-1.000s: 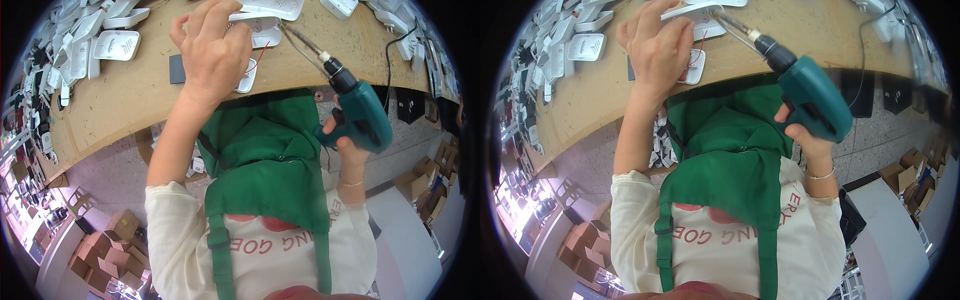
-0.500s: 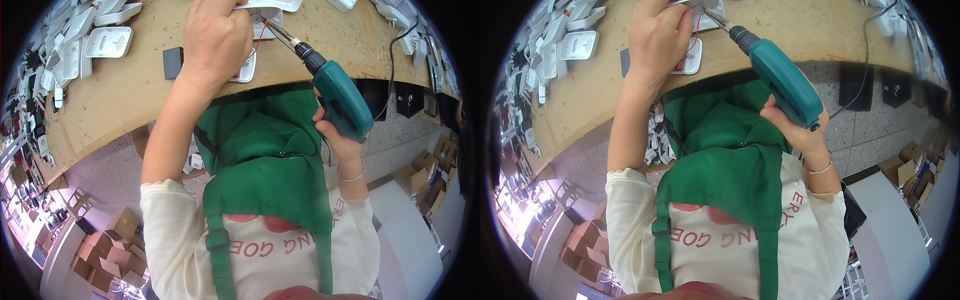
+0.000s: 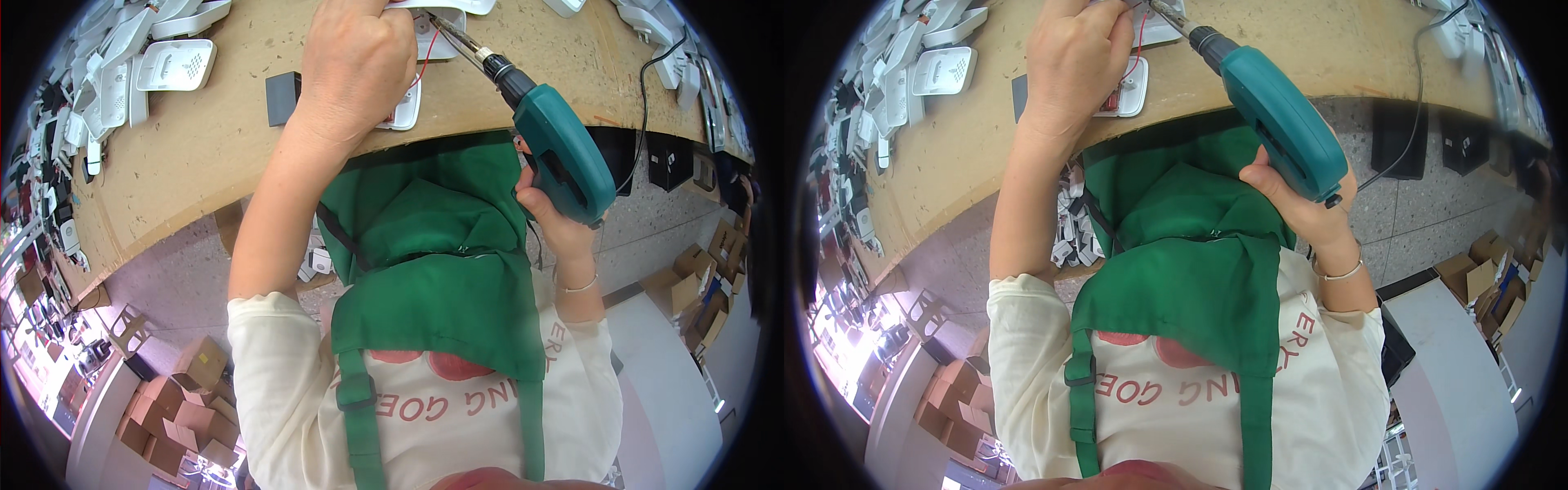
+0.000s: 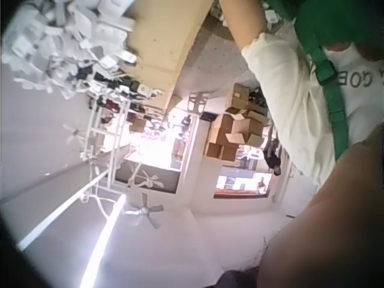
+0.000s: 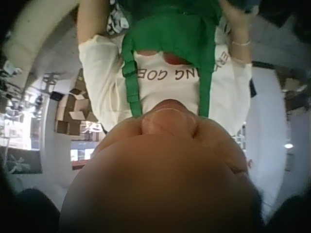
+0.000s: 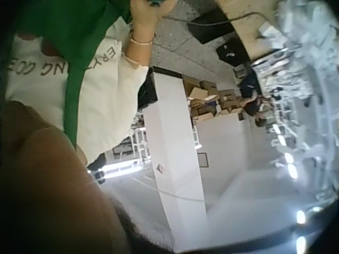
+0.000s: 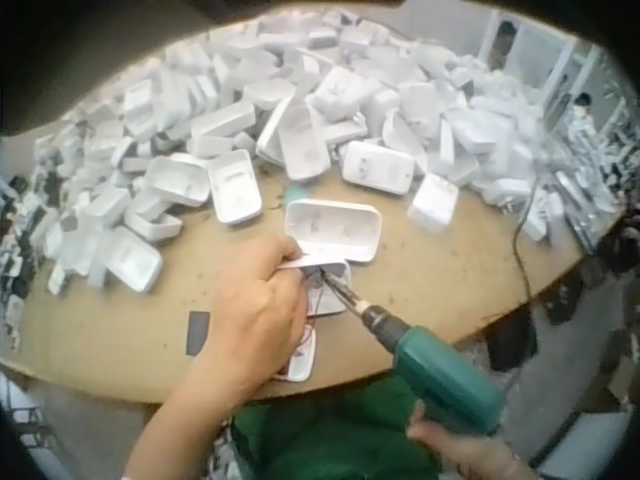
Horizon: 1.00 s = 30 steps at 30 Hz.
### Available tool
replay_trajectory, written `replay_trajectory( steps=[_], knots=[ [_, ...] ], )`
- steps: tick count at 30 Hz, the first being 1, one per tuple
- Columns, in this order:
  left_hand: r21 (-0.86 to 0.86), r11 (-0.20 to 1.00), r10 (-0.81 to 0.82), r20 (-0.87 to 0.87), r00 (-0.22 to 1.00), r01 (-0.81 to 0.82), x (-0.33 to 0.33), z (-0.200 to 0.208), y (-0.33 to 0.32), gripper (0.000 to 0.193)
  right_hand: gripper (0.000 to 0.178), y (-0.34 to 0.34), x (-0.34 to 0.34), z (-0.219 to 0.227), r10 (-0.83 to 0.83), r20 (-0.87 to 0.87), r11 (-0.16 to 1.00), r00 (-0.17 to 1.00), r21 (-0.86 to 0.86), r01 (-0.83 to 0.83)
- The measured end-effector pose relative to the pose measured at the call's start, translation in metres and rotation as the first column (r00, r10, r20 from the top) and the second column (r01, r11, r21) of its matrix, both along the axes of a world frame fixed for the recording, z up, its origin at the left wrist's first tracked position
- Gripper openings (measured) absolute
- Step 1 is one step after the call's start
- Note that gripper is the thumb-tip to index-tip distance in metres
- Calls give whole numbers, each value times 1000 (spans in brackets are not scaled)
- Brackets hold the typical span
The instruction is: Soldering wires to components inside a plastic housing for assembly.
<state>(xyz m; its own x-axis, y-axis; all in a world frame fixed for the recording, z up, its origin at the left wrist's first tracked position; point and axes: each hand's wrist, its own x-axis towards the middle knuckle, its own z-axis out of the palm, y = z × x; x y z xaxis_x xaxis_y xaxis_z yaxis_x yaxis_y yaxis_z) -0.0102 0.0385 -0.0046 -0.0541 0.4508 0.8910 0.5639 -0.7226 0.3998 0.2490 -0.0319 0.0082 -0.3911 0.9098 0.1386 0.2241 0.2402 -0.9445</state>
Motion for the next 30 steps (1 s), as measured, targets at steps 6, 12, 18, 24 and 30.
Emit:
replay_trajectory(
  steps=[6,12,18,24,30],
  knots=[
    [-250,933,146,-392,908,-258,0,26,-17,3,55,-3,0,4,-43,14,998,999,-52,44],
    [-155,981,85,-183,979,-114,2,10,-8,4,47,-5,-7,10,-80,-75,993,994,-89,73],
    [-171,976,100,-195,976,-134,3,19,-12,5,46,-2,-6,12,-79,-55,992,995,-103,73],
    [-167,975,109,-205,973,-145,1,7,-7,6,45,-3,-9,13,-68,-53,994,996,-87,63],
    [-189,974,87,-195,977,-124,5,22,-14,6,65,1,-2,8,-2,1,999,1000,49,2]
  ],
)
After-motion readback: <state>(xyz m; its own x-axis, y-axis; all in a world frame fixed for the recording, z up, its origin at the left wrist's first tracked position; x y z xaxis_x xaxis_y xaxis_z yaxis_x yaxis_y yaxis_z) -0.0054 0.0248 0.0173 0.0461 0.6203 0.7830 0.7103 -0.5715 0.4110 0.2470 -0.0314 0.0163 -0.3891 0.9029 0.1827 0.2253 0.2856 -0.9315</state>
